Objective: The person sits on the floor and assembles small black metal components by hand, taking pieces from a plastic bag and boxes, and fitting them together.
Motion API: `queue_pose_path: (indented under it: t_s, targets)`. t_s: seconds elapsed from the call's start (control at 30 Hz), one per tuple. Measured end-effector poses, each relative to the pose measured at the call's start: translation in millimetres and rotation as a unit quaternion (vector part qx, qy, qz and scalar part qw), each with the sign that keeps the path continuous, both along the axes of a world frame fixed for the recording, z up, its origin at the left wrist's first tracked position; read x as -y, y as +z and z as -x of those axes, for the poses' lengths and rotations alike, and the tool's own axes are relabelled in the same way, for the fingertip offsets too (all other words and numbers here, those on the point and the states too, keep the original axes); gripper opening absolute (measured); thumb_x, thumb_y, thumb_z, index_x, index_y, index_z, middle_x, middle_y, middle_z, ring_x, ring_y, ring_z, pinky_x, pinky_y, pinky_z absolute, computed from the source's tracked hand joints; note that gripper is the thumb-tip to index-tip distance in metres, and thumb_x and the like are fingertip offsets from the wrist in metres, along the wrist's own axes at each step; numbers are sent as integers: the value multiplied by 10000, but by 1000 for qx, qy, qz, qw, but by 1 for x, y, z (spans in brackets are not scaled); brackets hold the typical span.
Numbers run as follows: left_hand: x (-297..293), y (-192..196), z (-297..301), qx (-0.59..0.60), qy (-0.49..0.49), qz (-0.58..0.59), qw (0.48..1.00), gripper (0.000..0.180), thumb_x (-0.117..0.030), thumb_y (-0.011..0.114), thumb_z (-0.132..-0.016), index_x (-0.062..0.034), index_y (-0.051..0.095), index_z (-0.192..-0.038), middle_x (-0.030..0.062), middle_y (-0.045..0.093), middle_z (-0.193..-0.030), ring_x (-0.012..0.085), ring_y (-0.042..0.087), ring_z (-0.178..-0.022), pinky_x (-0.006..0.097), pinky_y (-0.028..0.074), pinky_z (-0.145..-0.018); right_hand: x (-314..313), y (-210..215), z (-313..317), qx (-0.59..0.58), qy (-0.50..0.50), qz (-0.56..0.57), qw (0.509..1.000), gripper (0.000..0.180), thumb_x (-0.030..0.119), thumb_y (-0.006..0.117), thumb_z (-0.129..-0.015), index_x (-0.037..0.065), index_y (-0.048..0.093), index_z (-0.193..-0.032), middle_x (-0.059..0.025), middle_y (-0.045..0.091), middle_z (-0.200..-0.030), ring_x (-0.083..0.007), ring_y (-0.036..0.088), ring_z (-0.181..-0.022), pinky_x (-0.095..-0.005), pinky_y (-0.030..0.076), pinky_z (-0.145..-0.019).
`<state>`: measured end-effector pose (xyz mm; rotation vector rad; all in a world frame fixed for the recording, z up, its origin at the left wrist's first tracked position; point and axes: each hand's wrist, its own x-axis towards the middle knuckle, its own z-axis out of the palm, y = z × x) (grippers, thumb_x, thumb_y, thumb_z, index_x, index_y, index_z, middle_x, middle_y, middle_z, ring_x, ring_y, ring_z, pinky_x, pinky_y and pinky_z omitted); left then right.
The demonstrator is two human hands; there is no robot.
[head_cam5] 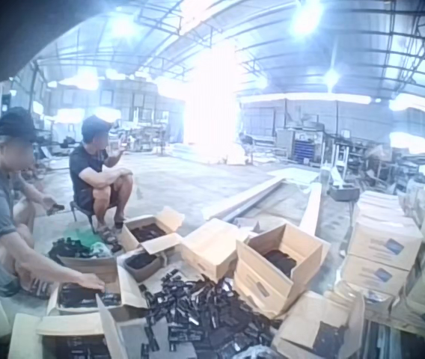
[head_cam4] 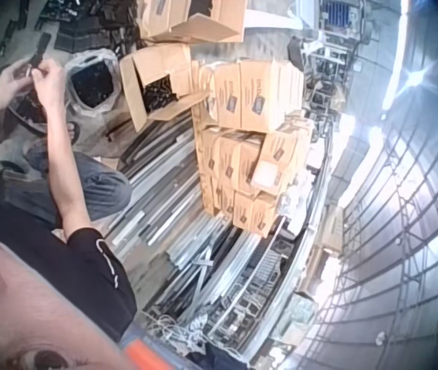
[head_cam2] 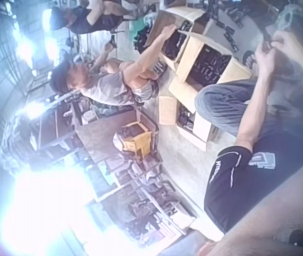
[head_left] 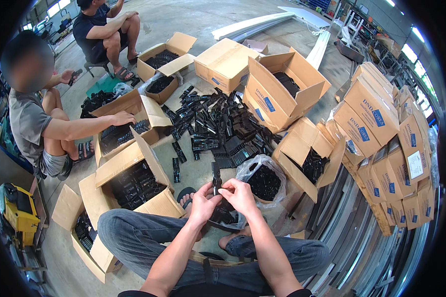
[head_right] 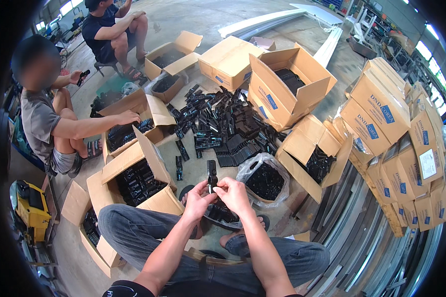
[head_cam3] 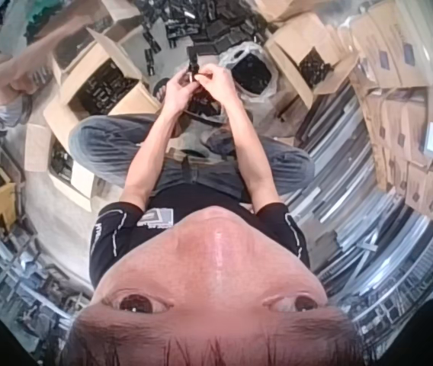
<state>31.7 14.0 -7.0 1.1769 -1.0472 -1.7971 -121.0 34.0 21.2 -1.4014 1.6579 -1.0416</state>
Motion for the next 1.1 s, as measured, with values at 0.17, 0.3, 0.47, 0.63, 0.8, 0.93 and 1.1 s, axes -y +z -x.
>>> queue_pose_path:
  t_s: [0.17, 0.3, 0.47, 0.63, 0.8, 0.93, 1.1]
  targets:
    - [0, 1, 0, 7, -5, -2, 1000, 573, 28, 704, -850, 46, 494, -1384, 107, 682, -1123, 139, 683, -898, 265, 580, -754, 0, -2, 0, 29, 2, -23, 999, 159, 44, 749, -843, -29, 671, -961, -83, 705, -767, -111, 664, -709, -278, 542, -652]
    - [0, 0, -1, 12, -5, 0, 1000, 567, 31, 700, -854, 46, 495, -1383, 105, 681, -1127, 137, 683, -895, 267, 581, -756, 0, -5, -2, 41, 20, 3, 999, 135, 9, 722, -845, -24, 670, -965, -88, 707, -806, -111, 663, -719, -272, 536, -648]
    - [0, 2, 0, 12, -7, 1, 1000, 550, 38, 689, -859, 41, 504, -1377, 104, 679, -1127, 138, 683, -895, 266, 583, -760, -1, -2, 0, 18, 31, 43, 998, 136, -37, 696, -826, -25, 658, -956, -104, 687, -859, -130, 663, -729, -278, 530, -638]
    - [-1, 4, 0, 21, -2, -6, 1000, 553, 42, 682, -857, 39, 503, -1380, 105, 674, -1139, 136, 681, -908, 263, 579, -766, 0, -4, 2, -21, 60, 69, 996, 140, -64, 682, -804, -28, 644, -934, -116, 644, -857, -177, 674, -742, -293, 539, -648]
    - [-1, 4, 0, 16, -14, -2, 1000, 567, 37, 684, -855, 38, 496, -1390, 105, 672, -1151, 134, 680, -910, 261, 575, -765, 0, -1, 3, -35, 60, 72, 995, 131, -53, 697, -805, -29, 641, -921, -128, 656, -860, -199, 684, -735, -307, 546, -653]
    - [-2, 5, 0, 20, -18, -6, 1000, 572, 13, 678, -860, 48, 482, -1396, 117, 648, -1208, 116, 661, -881, 240, 551, -734, 0, 0, 5, -44, 58, 60, 996, 130, -18, 725, -808, -31, 642, -908, -133, 672, -837, -216, 693, -730, -322, 545, -642]
    - [-2, 5, 1, 19, -7, -5, 1000, 576, 9, 683, -859, 52, 480, -1396, 124, 651, -1211, 117, 660, -882, 239, 547, -733, 0, 7, 7, -79, 68, 54, 993, 138, 62, 732, -829, -22, 632, -874, -160, 664, -809, -305, 683, -746, -390, 533, -661]
